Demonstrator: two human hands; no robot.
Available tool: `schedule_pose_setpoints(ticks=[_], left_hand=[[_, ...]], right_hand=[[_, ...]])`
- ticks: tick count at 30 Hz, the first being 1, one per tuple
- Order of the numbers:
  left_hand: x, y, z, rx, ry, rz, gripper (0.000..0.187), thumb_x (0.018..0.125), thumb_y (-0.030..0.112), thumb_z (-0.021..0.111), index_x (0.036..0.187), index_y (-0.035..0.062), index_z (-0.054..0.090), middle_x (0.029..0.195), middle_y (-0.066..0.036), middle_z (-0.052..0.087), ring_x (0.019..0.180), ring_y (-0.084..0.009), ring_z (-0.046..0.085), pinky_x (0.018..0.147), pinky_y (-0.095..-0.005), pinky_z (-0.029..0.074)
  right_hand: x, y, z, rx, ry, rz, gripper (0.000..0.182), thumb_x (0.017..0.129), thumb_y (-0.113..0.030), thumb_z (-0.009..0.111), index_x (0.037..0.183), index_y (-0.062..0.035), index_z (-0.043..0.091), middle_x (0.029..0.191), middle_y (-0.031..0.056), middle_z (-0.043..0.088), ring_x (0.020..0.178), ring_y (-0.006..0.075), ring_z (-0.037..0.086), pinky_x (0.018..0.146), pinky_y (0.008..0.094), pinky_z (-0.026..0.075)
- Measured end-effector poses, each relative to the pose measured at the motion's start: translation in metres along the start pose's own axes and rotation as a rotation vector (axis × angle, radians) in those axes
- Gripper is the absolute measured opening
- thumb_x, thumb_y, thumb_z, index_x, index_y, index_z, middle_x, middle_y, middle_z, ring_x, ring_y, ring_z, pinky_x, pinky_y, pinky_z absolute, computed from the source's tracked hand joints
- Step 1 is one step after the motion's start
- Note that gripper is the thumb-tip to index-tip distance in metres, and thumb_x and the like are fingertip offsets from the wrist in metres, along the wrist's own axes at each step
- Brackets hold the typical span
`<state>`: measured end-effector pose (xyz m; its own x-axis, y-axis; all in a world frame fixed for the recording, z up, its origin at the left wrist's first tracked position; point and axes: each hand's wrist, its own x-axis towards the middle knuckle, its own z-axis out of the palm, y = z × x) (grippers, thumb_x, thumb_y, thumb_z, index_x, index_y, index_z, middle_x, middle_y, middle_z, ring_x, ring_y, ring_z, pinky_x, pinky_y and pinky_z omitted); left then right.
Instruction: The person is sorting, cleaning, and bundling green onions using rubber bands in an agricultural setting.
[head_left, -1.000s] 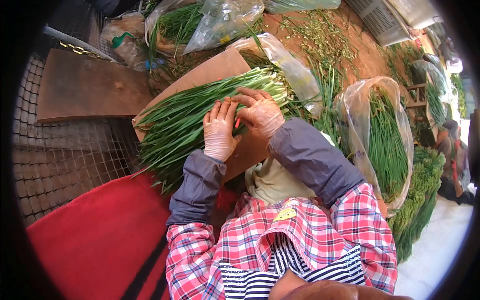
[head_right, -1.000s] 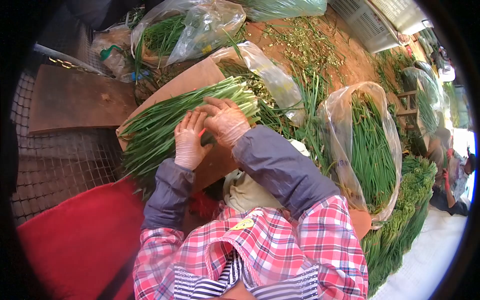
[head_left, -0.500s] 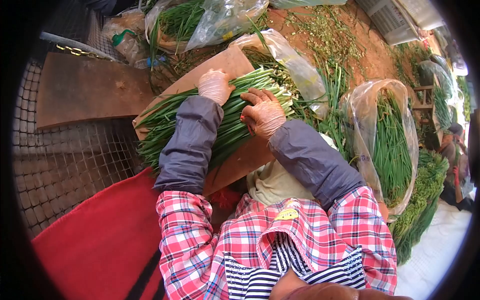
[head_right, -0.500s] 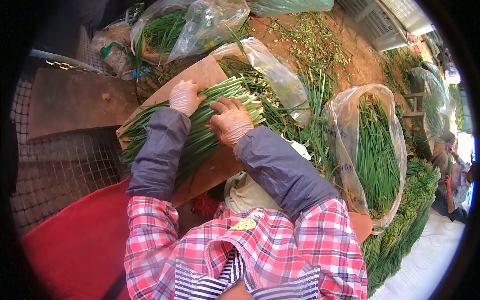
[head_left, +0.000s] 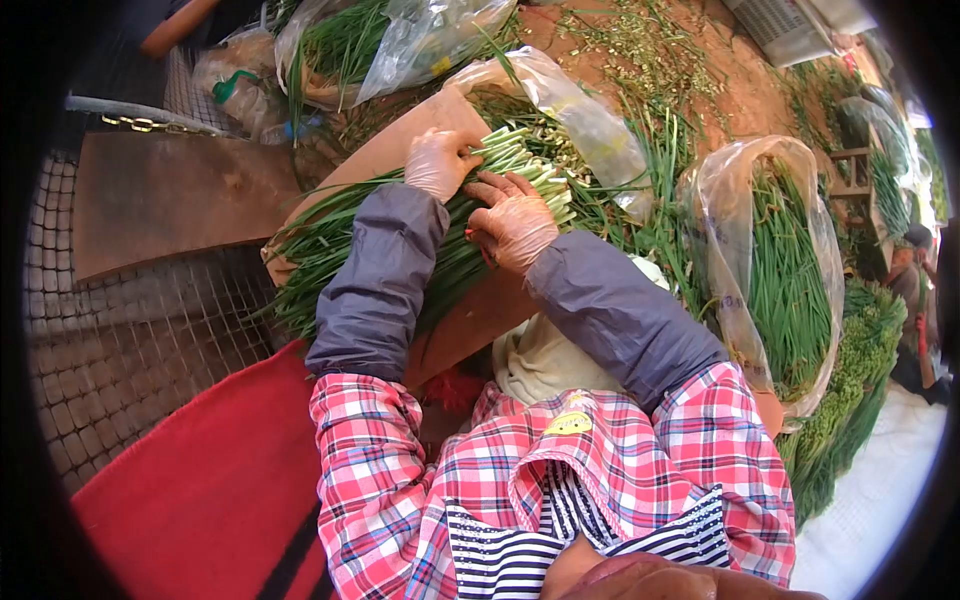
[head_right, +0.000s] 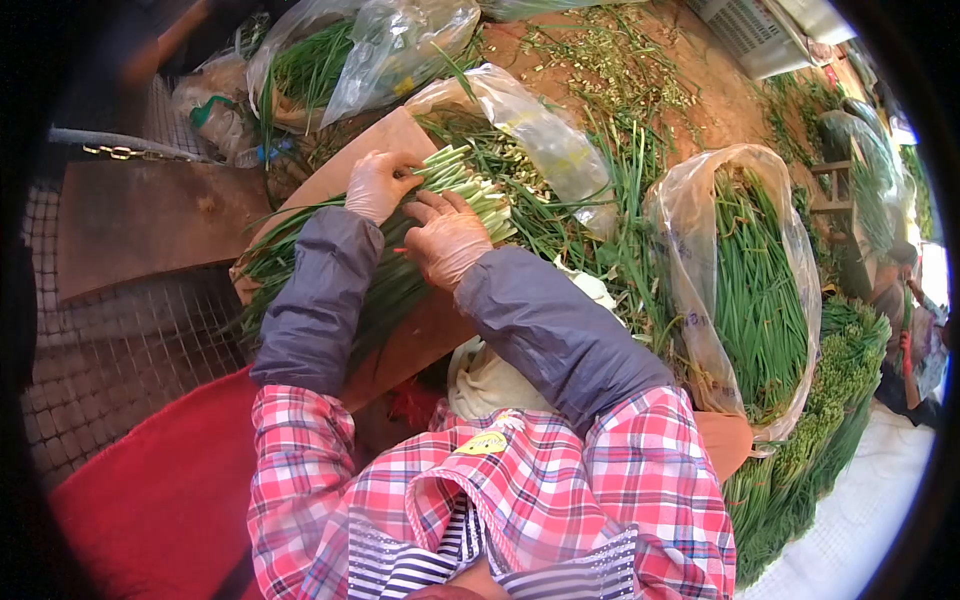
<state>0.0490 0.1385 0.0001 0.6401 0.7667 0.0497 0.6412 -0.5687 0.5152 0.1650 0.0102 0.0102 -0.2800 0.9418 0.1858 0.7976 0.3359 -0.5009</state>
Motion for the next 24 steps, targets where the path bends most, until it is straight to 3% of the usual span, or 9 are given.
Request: schedule_pose_setpoints(ticks=[3,4,7,10,13,14,18,21,24], left_hand=[[0.001,-0.021,0.012,0.079,0.353,0.149,0.024,0.072,0.016,0.064,0.094,0.0094,0.064,0.077,-0.012,0.063,0.081,-0.0298,0.057,0.072,-0.0399,0.044],[0.002,-0.026,0.016,0.08,0.336,0.114,0.033,0.073,0.022,0.063,0.106,0.0139,0.059,0.082,-0.01,0.064,0.087,-0.0352,0.054,0.08,-0.042,0.042],[-0.016,-0.011,0.008,0.221,-0.138,-0.276,0.032,0.079,0.024,0.056,0.109,0.0156,0.056,0.089,-0.009,0.064,0.094,-0.0317,0.052,0.079,-0.043,0.041],[-0.026,0.002,0.002,0.386,-0.134,-0.24,0.023,0.081,0.025,0.052,0.097,0.0147,0.065,0.093,-0.009,0.063,0.091,-0.0308,0.054,0.077,-0.0432,0.04],[-0.042,0.008,0.003,0.484,0.04,-0.061,0.02,0.08,0.027,0.052,0.09,0.0159,0.065,0.086,-0.009,0.063,0.085,-0.0292,0.055,0.071,-0.044,0.04],[-0.048,0.011,0.001,0.414,0.111,-0.018,0.018,0.079,0.024,0.053,0.082,0.012,0.066,0.083,-0.011,0.061,0.081,-0.0308,0.056,0.072,-0.0449,0.042],[-0.066,0.017,0.009,0.021,0.032,-0.144,0.018,0.08,0.02,0.053,0.085,0.0044,0.062,0.081,-0.016,0.056,0.082,-0.0349,0.054,0.072,-0.0431,0.044],[-0.074,0.024,0.007,0.034,0.029,-0.162,0.017,0.082,0.019,0.053,0.086,0.0042,0.06,0.081,-0.016,0.055,0.081,-0.0356,0.054,0.069,-0.0429,0.045],[-0.08,0.025,0.013,-0.032,0.102,-0.156,0.017,0.082,0.016,0.053,0.094,0.005,0.058,0.086,-0.017,0.056,0.082,-0.0357,0.055,0.069,-0.0425,0.045]], right_hand=[[-0.001,0.004,0.003,0.021,0.01,0.001,0.017,0.068,-0.024,0.063,0.079,-0.0118,0.064,0.118,0.0095,0.052,0.117,0.0296,0.041,0.099,0.0445,0.026],[-0.001,0.004,0.004,0.032,0.015,-0.002,0.017,0.068,-0.024,0.063,0.079,-0.0119,0.064,0.118,0.0093,0.052,0.117,0.0296,0.041,0.099,0.0446,0.026],[-0.003,0.001,0.001,0.035,0.035,-0.006,0.015,0.069,-0.024,0.062,0.078,-0.0122,0.065,0.118,0.0085,0.052,0.117,0.0285,0.041,0.099,0.0441,0.027],[-0.002,-0.007,-0.01,-0.062,-0.069,0.024,0.014,0.069,-0.024,0.061,0.074,-0.0119,0.065,0.117,0.0078,0.053,0.117,0.0272,0.042,0.098,0.0435,0.027],[-0.007,-0.012,-0.02,-0.052,-0.057,0.006,0.014,0.067,-0.025,0.061,0.071,-0.0117,0.064,0.118,0.0067,0.053,0.116,0.0259,0.042,0.096,0.0434,0.029],[-0.009,-0.014,-0.024,-0.091,-0.115,-0.006,0.015,0.064,-0.025,0.063,0.07,-0.0113,0.064,0.123,0.0073,0.049,0.122,0.0263,0.037,0.099,0.0453,0.026],[-0.009,-0.005,-0.024,-0.184,-0.18,-0.104,0.016,0.065,-0.026,0.063,0.073,-0.0122,0.065,0.133,0.008,0.04,0.131,0.0283,0.023,0.106,0.048,0.016],[-0.001,-0.002,-0.028,-0.143,-0.279,-0.125,0.015,0.069,-0.028,0.063,0.076,-0.0154,0.066,0.133,0.0073,0.04,0.13,0.0294,0.023,0.106,0.048,0.016],[0.004,0.007,-0.023,-0.126,-0.393,-0.07,0.011,0.07,-0.024,0.063,0.078,-0.0178,0.065,0.131,0.0092,0.041,0.124,0.0295,0.033,0.102,0.0463,0.023]])
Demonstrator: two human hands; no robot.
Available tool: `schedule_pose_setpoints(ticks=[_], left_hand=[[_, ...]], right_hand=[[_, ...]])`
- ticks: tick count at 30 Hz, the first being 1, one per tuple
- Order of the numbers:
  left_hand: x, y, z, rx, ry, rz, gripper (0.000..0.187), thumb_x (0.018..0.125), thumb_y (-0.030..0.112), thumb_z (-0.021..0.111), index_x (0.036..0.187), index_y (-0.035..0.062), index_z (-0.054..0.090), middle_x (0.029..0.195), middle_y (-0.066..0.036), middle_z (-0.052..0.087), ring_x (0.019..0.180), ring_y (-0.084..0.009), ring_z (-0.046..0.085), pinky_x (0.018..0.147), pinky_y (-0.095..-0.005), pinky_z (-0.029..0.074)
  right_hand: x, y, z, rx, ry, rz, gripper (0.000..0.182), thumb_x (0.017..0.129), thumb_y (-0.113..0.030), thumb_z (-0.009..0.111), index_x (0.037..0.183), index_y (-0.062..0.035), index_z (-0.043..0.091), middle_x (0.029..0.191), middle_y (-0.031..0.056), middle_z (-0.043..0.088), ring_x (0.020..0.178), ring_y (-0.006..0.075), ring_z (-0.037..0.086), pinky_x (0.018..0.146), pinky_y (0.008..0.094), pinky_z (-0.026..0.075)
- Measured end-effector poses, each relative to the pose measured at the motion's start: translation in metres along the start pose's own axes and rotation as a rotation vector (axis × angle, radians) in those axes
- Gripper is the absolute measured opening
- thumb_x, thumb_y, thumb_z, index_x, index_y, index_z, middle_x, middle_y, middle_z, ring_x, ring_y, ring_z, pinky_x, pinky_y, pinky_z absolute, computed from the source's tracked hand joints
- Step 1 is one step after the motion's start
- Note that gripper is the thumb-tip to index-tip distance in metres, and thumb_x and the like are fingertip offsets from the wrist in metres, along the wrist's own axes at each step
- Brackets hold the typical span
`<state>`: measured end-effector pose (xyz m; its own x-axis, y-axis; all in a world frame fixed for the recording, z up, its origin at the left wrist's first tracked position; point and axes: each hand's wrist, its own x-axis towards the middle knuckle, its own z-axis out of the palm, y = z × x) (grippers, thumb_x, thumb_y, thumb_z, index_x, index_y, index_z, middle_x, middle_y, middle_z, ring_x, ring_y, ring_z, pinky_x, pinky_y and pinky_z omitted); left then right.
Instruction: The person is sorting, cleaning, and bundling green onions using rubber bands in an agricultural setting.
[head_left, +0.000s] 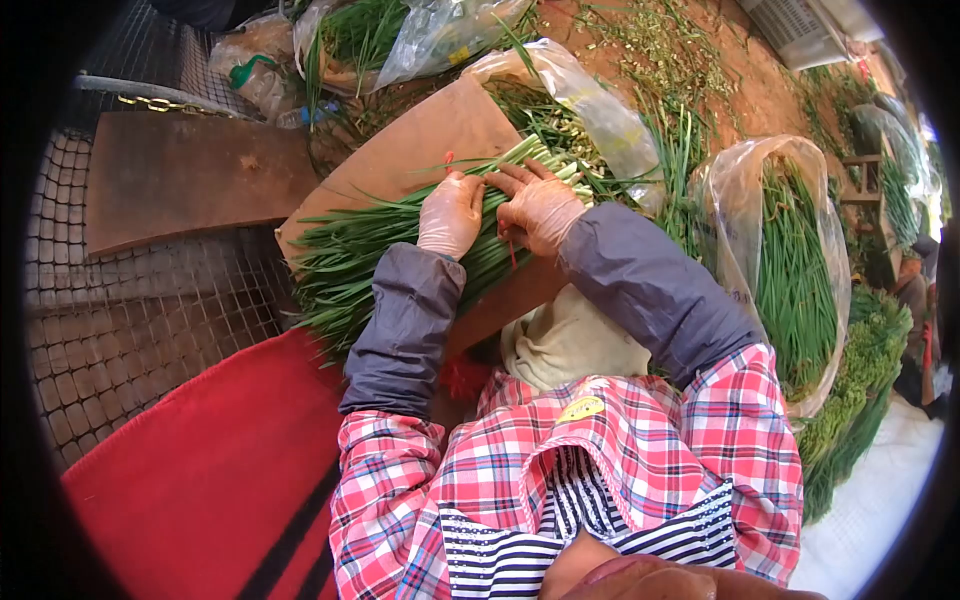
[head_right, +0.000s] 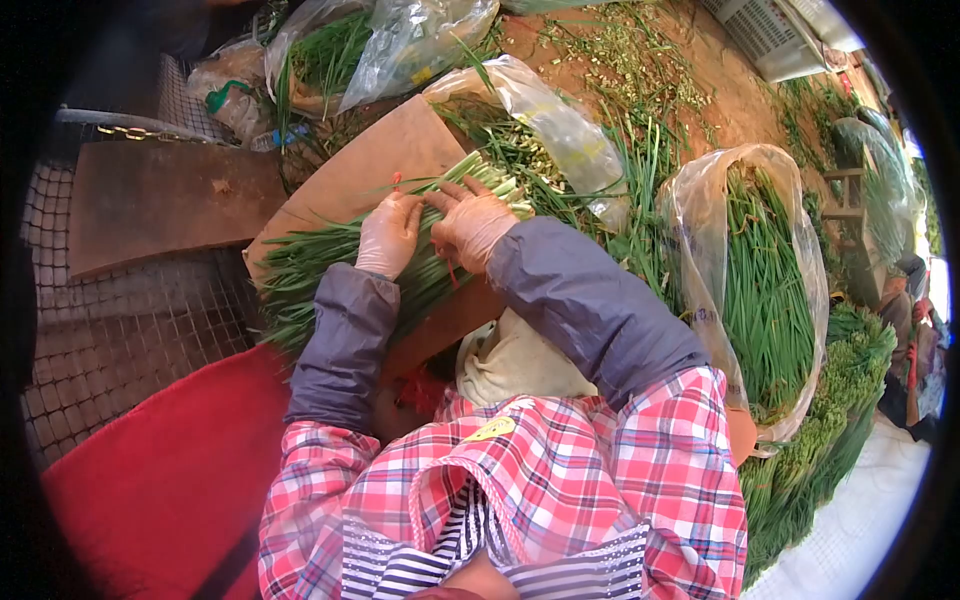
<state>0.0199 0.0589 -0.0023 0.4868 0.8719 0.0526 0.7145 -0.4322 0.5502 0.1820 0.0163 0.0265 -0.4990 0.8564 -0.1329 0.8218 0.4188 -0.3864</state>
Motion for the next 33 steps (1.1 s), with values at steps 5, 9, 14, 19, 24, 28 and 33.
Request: schedule_pose_setpoints(ticks=[5,9,14,19,24,28,33], left_hand=[[0.015,-0.009,0.01,0.05,0.133,-0.081,0.036,0.079,0.012,0.055,0.114,0.0064,0.05,0.098,-0.015,0.059,0.089,-0.0341,0.055,0.075,-0.0408,0.045],[0.029,0.003,0.005,0.265,-0.058,-0.018,0.031,0.078,0.015,0.054,0.109,0.0086,0.056,0.093,-0.012,0.061,0.095,-0.0313,0.053,0.078,-0.0401,0.044],[0.02,-0.004,0.007,0.446,-0.049,0.184,0.023,0.08,0.021,0.05,0.097,0.0109,0.062,0.087,-0.01,0.064,0.096,-0.0318,0.054,0.077,-0.0443,0.045],[0.004,-0.002,0.01,0.095,-0.156,-0.046,0.019,0.083,0.018,0.048,0.091,0.0082,0.062,0.09,-0.015,0.061,0.083,-0.0345,0.056,0.074,-0.0413,0.046],[-0.002,-0.013,0.016,-0.033,-0.08,-0.104,0.019,0.083,0.019,0.05,0.093,0.0073,0.06,0.097,-0.016,0.058,0.082,-0.0344,0.056,0.073,-0.0411,0.046],[0.003,-0.016,0.025,0.07,0.259,0.032,0.019,0.081,0.018,0.051,0.093,0.0081,0.062,0.087,-0.015,0.061,0.085,-0.0339,0.056,0.074,-0.0425,0.044],[-0.006,0.003,0.001,0.339,-0.125,-0.076,0.021,0.081,0.022,0.05,0.091,0.0119,0.065,0.079,-0.013,0.063,0.085,-0.032,0.057,0.074,-0.0438,0.043]], right_hand=[[0.0,-0.002,0.008,0.036,0.025,0.042,0.013,0.069,-0.025,0.065,0.08,-0.0176,0.065,0.125,0.0118,0.045,0.117,0.0297,0.041,0.097,0.0449,0.03],[-0.005,0.001,0.013,0.065,0.025,0.055,0.014,0.07,-0.025,0.065,0.082,-0.0181,0.065,0.127,0.0119,0.044,0.119,0.03,0.039,0.097,0.0451,0.029],[-0.013,-0.003,0.0,0.072,-0.014,0.012,0.011,0.071,-0.027,0.065,0.081,-0.0215,0.067,0.134,0.0096,0.037,0.127,0.0317,0.028,0.104,0.0475,0.019],[-0.011,-0.005,-0.004,-0.039,-0.128,-0.028,0.013,0.07,-0.031,0.066,0.081,-0.0245,0.067,0.138,0.0081,0.032,0.128,0.0347,0.026,0.104,0.0529,0.014],[-0.007,-0.003,0.003,0.043,-0.203,0.029,0.016,0.071,-0.032,0.065,0.085,-0.0247,0.065,0.136,0.0082,0.035,0.125,0.0301,0.032,0.102,0.0499,0.021],[-0.003,-0.007,0.002,0.043,-0.216,0.073,0.016,0.072,-0.032,0.064,0.086,-0.0242,0.065,0.135,0.0083,0.037,0.122,0.0277,0.036,0.1,0.0484,0.025],[-0.009,-0.011,0.003,0.045,-0.172,0.08,0.016,0.071,-0.032,0.063,0.085,-0.024,0.066,0.132,0.0081,0.04,0.12,0.0273,0.039,0.099,0.0483,0.026]])
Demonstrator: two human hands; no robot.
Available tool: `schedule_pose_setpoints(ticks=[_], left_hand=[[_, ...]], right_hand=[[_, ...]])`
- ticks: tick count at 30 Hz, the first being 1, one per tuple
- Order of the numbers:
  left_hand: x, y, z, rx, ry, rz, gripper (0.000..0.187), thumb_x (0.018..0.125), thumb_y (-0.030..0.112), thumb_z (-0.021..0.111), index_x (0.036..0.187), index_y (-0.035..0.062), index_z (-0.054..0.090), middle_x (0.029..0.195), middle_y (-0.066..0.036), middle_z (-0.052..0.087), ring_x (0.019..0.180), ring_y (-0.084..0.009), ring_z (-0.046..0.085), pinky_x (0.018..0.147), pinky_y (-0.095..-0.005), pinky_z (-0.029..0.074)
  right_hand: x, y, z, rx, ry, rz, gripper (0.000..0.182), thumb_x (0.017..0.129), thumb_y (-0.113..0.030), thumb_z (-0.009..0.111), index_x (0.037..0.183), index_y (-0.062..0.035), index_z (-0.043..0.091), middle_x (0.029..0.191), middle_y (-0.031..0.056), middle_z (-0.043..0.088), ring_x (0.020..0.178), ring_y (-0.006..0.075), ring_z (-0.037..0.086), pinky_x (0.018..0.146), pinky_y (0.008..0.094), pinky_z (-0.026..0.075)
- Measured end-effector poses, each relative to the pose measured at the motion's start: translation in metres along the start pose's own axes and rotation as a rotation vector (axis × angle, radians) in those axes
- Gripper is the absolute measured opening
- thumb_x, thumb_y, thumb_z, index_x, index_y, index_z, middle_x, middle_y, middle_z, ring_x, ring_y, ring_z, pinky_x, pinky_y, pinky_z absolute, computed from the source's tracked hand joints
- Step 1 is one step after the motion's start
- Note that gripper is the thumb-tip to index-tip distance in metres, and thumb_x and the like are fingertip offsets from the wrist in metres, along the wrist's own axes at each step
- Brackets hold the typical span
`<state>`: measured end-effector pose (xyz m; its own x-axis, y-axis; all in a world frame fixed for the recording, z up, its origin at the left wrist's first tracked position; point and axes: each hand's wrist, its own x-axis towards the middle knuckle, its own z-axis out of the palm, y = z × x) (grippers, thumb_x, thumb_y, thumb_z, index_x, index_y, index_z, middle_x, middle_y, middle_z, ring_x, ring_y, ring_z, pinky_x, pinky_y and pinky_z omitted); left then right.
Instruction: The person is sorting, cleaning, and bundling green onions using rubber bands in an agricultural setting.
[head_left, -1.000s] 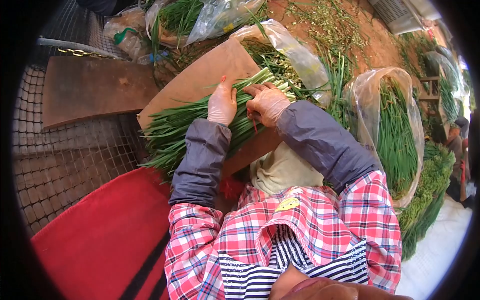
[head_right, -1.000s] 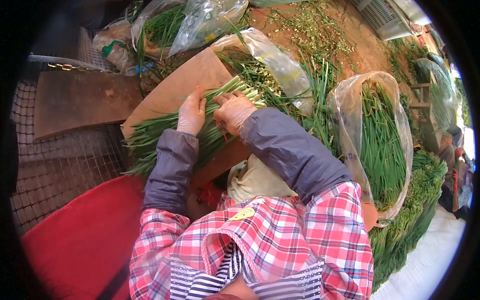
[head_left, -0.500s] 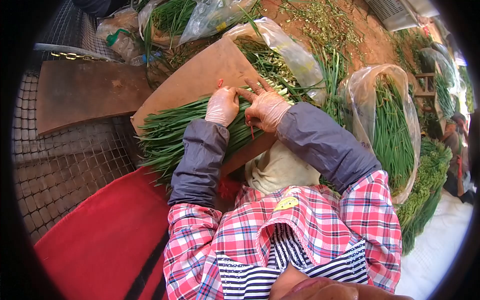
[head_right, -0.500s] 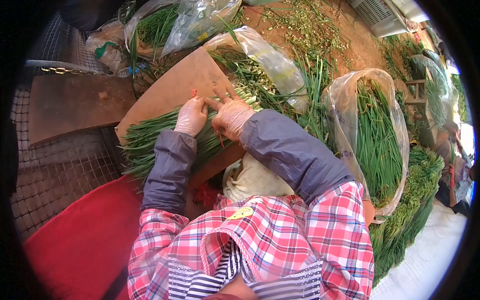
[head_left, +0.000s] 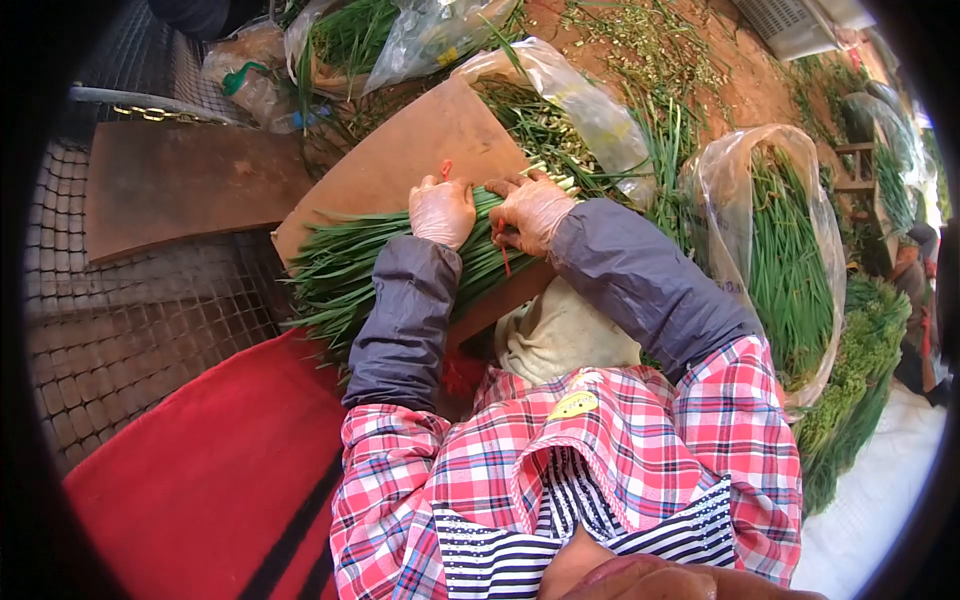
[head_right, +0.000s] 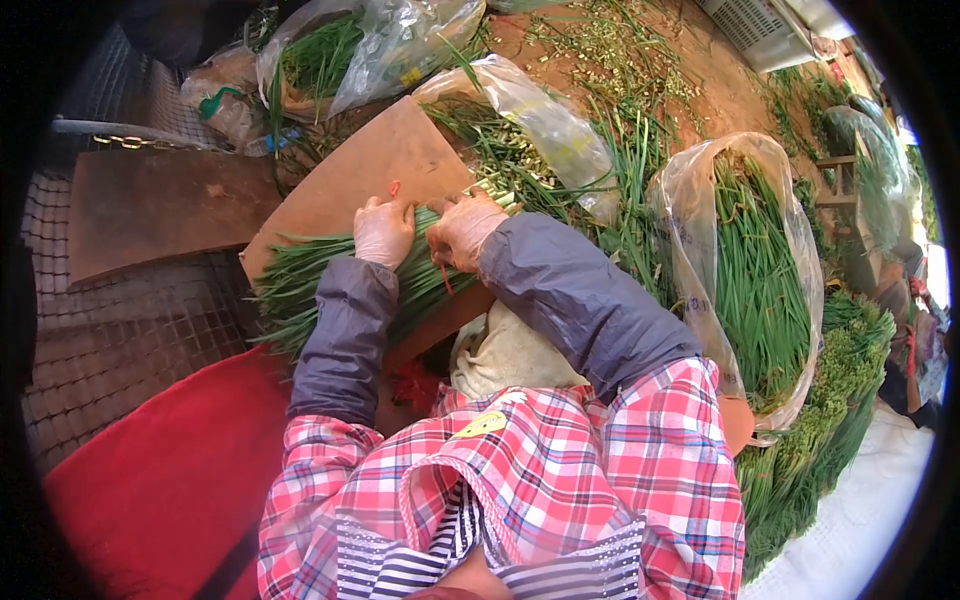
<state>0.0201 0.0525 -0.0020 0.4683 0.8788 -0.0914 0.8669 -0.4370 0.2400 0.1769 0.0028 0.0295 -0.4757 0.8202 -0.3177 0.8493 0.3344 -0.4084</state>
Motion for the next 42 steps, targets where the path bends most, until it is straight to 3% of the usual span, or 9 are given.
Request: schedule_pose_setpoints(ticks=[4,11,14,28,30,32,36,38,42], left_hand=[[0.003,-0.007,0.011,0.002,0.009,0.034,0.02,0.082,0.021,0.05,0.089,0.0106,0.065,0.083,-0.014,0.063,0.082,-0.0322,0.057,0.073,-0.0421,0.044],[0.03,-0.034,0.03,-0.433,0.253,-0.473,0.021,0.069,0.016,0.068,0.083,0.0006,0.062,0.076,-0.016,0.063,0.073,-0.0285,0.062,0.065,-0.036,0.048],[0.03,-0.03,0.004,-0.434,-0.064,-0.612,0.032,0.068,0.021,0.069,0.089,-0.001,0.061,0.084,-0.016,0.064,0.078,-0.0269,0.062,0.071,-0.034,0.047],[0.042,-0.054,0.049,-0.498,0.083,-0.376,0.022,0.068,0.017,0.066,0.085,0.0035,0.062,0.078,-0.015,0.063,0.076,-0.0266,0.062,0.069,-0.0338,0.047],[0.034,-0.039,0.04,-0.49,0.105,-0.358,0.023,0.068,0.017,0.067,0.087,0.004,0.061,0.08,-0.014,0.063,0.077,-0.0259,0.062,0.069,-0.0328,0.048],[0.039,-0.038,0.037,-0.593,0.013,-0.351,0.03,0.066,0.012,0.07,0.093,0.0006,0.062,0.086,-0.011,0.065,0.077,-0.0199,0.061,0.07,-0.0301,0.049],[0.074,-0.064,0.063,-0.919,0.092,-0.271,0.024,0.071,0.0,0.064,0.094,0.0,0.063,0.086,-0.012,0.065,0.074,-0.0149,0.062,0.068,-0.027,0.05],[0.07,-0.069,0.047,-0.655,0.053,-0.254,0.026,0.07,0.002,0.067,0.095,-0.0038,0.063,0.079,-0.011,0.066,0.069,-0.0164,0.062,0.067,-0.0265,0.05],[0.056,-0.051,0.044,-0.819,-0.055,-0.277,0.025,0.069,0.003,0.068,0.091,-0.0077,0.063,0.082,-0.012,0.065,0.071,-0.0157,0.061,0.068,-0.0262,0.049]], right_hand=[[-0.001,0.002,-0.001,0.016,0.002,0.003,0.016,0.072,-0.032,0.063,0.085,-0.0235,0.066,0.13,0.0081,0.041,0.118,0.0274,0.041,0.098,0.0491,0.027],[0.002,0.012,0.003,0.057,0.065,0.014,0.019,0.072,-0.032,0.063,0.088,-0.022,0.065,0.129,0.0097,0.043,0.116,0.0281,0.042,0.099,0.0501,0.026],[0.003,-0.001,0.002,0.031,0.038,0.021,0.02,0.073,-0.033,0.062,0.09,-0.0221,0.065,0.128,0.0103,0.044,0.116,0.0283,0.042,0.099,0.0498,0.027],[0.001,0.0,-0.005,0.033,-0.006,0.021,0.021,0.074,-0.034,0.061,0.091,-0.0235,0.065,0.129,0.0098,0.042,0.116,0.0277,0.042,0.1,0.0478,0.026],[0.004,0.002,0.01,0.109,0.076,0.022,0.018,0.066,-0.031,0.066,0.081,-0.0216,0.067,0.118,0.012,0.053,0.108,0.0301,0.049,0.092,0.0482,0.036],[0.003,0.004,0.009,0.132,0.122,-0.061,0.015,0.064,-0.025,0.063,0.076,-0.0187,0.068,0.074,0.0097,0.064,0.073,0.028,0.062,0.066,0.0404,0.048],[0.012,0.014,-0.01,0.054,0.098,-0.026,0.017,0.063,-0.029,0.062,0.077,-0.019,0.067,0.071,0.0073,0.063,0.074,0.0267,0.062,0.066,0.0413,0.047],[0.021,0.019,0.009,-0.01,0.292,-0.067,0.016,0.064,-0.032,0.063,0.075,-0.022,0.066,0.072,0.0047,0.063,0.078,0.0251,0.061,0.069,0.041,0.046],[0.007,0.02,0.008,0.116,0.212,-0.041,0.014,0.064,-0.032,0.062,0.074,-0.0215,0.066,0.071,0.0062,0.062,0.076,0.0252,0.061,0.068,0.0412,0.046]])
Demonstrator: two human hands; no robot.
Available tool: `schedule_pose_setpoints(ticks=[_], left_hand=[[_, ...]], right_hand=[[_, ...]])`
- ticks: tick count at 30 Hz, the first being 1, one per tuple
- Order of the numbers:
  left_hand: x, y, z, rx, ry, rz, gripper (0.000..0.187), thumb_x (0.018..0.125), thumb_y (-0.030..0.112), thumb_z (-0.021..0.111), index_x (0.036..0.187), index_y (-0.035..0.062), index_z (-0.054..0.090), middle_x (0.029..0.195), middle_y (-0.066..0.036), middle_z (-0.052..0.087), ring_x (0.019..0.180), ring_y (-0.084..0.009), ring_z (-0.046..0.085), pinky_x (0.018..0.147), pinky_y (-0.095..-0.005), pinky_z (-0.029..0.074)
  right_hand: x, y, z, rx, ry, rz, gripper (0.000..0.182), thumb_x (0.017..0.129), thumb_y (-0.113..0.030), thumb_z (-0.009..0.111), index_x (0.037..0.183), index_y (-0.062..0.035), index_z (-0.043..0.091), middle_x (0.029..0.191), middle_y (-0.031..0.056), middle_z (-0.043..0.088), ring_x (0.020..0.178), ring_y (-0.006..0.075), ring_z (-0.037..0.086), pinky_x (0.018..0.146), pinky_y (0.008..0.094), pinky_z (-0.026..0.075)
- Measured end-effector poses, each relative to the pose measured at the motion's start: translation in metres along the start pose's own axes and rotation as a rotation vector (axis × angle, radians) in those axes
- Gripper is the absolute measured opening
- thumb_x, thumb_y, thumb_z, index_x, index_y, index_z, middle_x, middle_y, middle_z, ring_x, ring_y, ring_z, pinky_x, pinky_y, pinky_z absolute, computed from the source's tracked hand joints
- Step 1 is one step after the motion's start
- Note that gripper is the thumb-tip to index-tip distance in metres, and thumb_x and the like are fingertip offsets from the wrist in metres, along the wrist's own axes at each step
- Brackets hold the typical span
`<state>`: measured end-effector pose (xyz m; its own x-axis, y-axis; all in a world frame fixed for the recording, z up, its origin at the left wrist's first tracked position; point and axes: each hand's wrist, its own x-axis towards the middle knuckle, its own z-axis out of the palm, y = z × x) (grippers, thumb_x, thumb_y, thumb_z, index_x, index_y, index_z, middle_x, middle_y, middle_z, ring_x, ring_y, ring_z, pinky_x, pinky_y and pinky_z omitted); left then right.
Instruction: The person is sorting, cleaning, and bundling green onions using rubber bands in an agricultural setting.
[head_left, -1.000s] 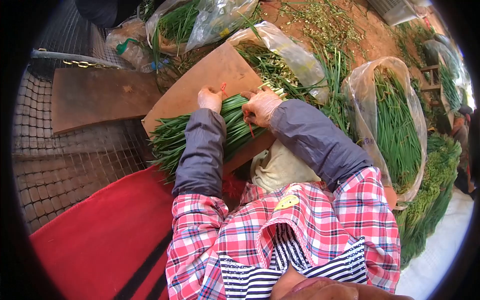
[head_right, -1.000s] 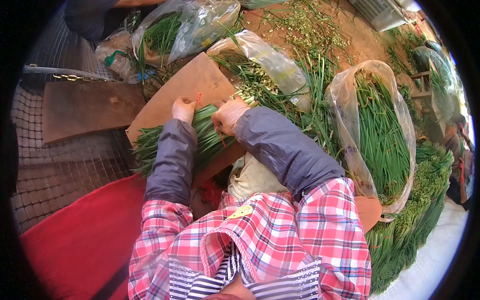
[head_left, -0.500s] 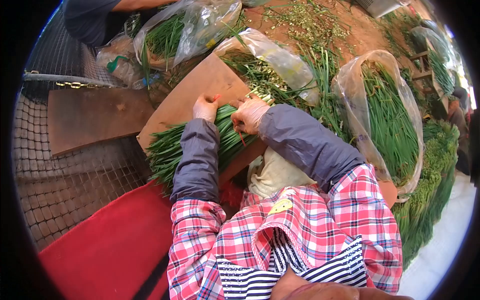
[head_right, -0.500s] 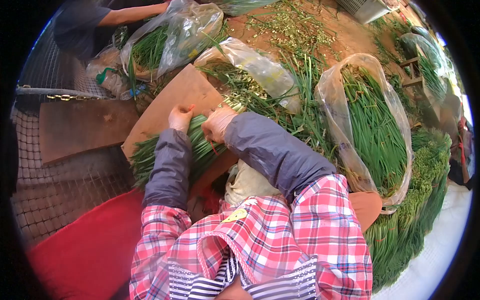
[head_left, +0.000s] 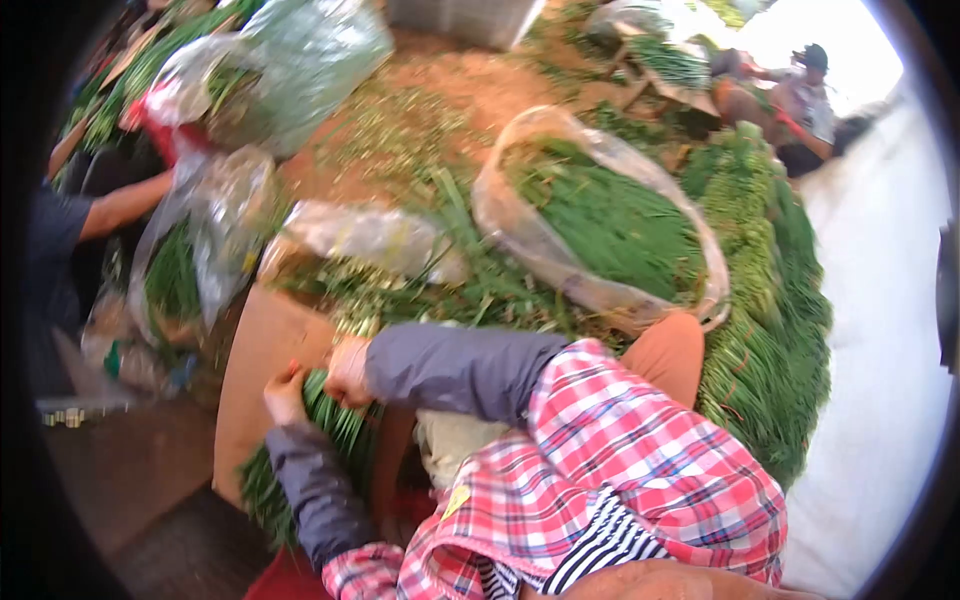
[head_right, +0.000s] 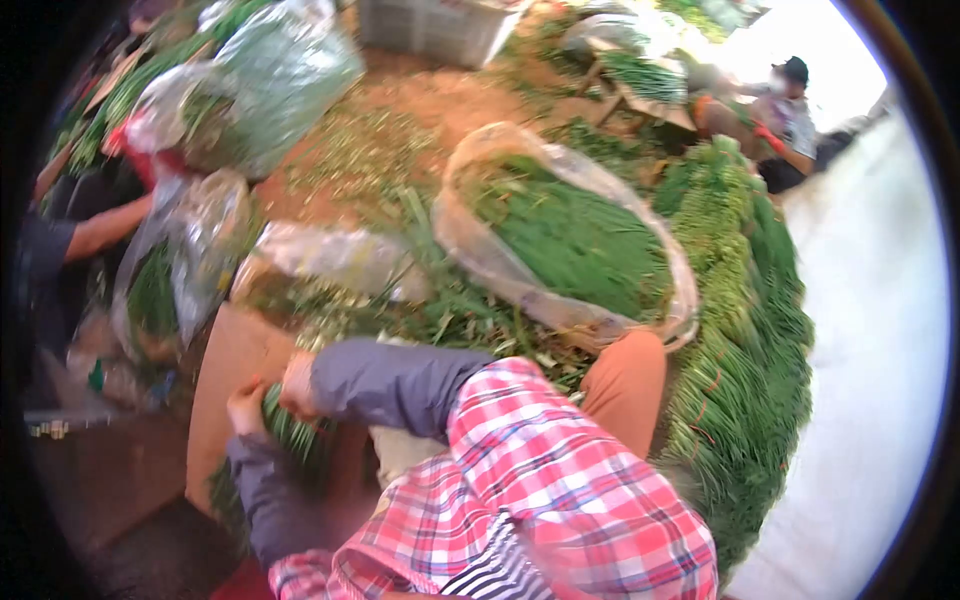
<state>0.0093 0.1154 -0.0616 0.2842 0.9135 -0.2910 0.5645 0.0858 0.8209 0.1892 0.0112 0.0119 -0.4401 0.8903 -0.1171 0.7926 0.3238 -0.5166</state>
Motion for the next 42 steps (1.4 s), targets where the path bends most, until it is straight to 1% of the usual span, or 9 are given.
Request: schedule_pose_setpoints(ticks=[3,5,8,12,21,24,34,37,42], left_hand=[[-0.027,0.035,-0.008,-0.026,0.001,-0.088,0.024,0.073,0.012,0.067,0.091,-0.0044,0.065,0.08,-0.013,0.066,0.069,-0.0157,0.06,0.066,-0.0259,0.048],[-0.022,0.003,-0.002,0.07,0.067,-0.022,0.026,0.074,0.02,0.067,0.087,-0.0017,0.067,0.076,-0.013,0.066,0.066,-0.016,0.06,0.063,-0.0289,0.047],[-0.025,0.007,-0.003,0.075,0.066,-0.043,0.033,0.071,0.028,0.07,0.082,-0.0029,0.067,0.07,-0.011,0.065,0.061,-0.0136,0.058,0.058,-0.0263,0.045],[-0.02,0.003,0.002,-0.209,0.031,-0.122,0.02,0.071,0.013,0.07,0.084,-0.0021,0.066,0.071,-0.008,0.064,0.061,-0.0127,0.058,0.057,-0.0249,0.045],[-0.019,0.005,-0.003,-0.152,-0.033,-0.098,0.017,0.072,0.007,0.069,0.085,-0.0026,0.065,0.076,-0.007,0.064,0.067,-0.0108,0.058,0.06,-0.0234,0.046],[-0.024,0.009,-0.007,-0.365,-0.115,-0.122,0.018,0.071,0.009,0.069,0.086,-0.0008,0.067,0.076,-0.008,0.065,0.067,-0.0114,0.058,0.062,-0.023,0.046],[-0.032,0.022,-0.015,-0.241,-0.147,-0.109,0.02,0.073,0.019,0.068,0.083,0.0011,0.068,0.073,-0.009,0.066,0.065,-0.0143,0.06,0.063,-0.0261,0.047],[-0.027,0.032,-0.016,0.269,-0.033,0.073,0.02,0.071,0.019,0.068,0.082,0.0018,0.068,0.072,-0.011,0.065,0.065,-0.0174,0.062,0.062,-0.028,0.047],[-0.007,0.048,-0.007,0.534,-0.073,0.214,0.013,0.07,0.017,0.064,0.074,0.0041,0.066,0.067,-0.013,0.062,0.064,-0.0252,0.061,0.06,-0.0335,0.047]], right_hand=[[0.001,-0.008,-0.014,0.054,-0.128,-0.01,0.017,0.066,-0.026,0.06,0.078,-0.0167,0.067,0.067,0.0096,0.062,0.071,0.0286,0.062,0.063,0.0411,0.048],[-0.002,-0.01,-0.007,0.068,-0.136,0.01,0.016,0.066,-0.025,0.063,0.08,-0.0192,0.068,0.073,0.01,0.064,0.074,0.0267,0.062,0.064,0.0395,0.048],[-0.002,-0.011,0.004,-0.051,-0.069,0.03,0.018,0.066,-0.031,0.064,0.083,-0.0231,0.067,0.109,0.0111,0.057,0.105,0.0284,0.051,0.094,0.0486,0.032],[0.001,-0.008,-0.004,-0.032,-0.136,0.04,0.019,0.07,-0.034,0.065,0.084,-0.0227,0.066,0.13,0.0089,0.042,0.12,0.0278,0.038,0.101,0.0493,0.023],[0.002,-0.008,-0.005,-0.033,-0.131,0.044,0.017,0.069,-0.033,0.067,0.08,-0.02,0.065,0.13,0.0094,0.043,0.12,0.0273,0.039,0.099,0.0469,0.027],[0.001,-0.009,-0.007,-0.031,-0.124,0.041,0.017,0.069,-0.033,0.067,0.081,-0.0199,0.065,0.129,0.0094,0.043,0.119,0.0275,0.04,0.099,0.047,0.027],[0.002,-0.005,-0.005,-0.028,-0.13,0.027,0.022,0.069,-0.036,0.065,0.086,-0.0225,0.066,0.129,0.0088,0.044,0.118,0.0288,0.04,0.101,0.0478,0.024],[0.001,-0.005,-0.004,-0.005,-0.119,0.036,0.021,0.069,-0.036,0.065,0.085,-0.022,0.066,0.129,0.0088,0.044,0.119,0.0289,0.04,0.101,0.048,0.024],[0.0,-0.006,-0.006,-0.019,-0.128,0.023,0.021,0.069,-0.035,0.065,0.085,-0.0218,0.066,0.13,0.0095,0.042,0.119,0.0291,0.04,0.101,0.0485,0.024]])
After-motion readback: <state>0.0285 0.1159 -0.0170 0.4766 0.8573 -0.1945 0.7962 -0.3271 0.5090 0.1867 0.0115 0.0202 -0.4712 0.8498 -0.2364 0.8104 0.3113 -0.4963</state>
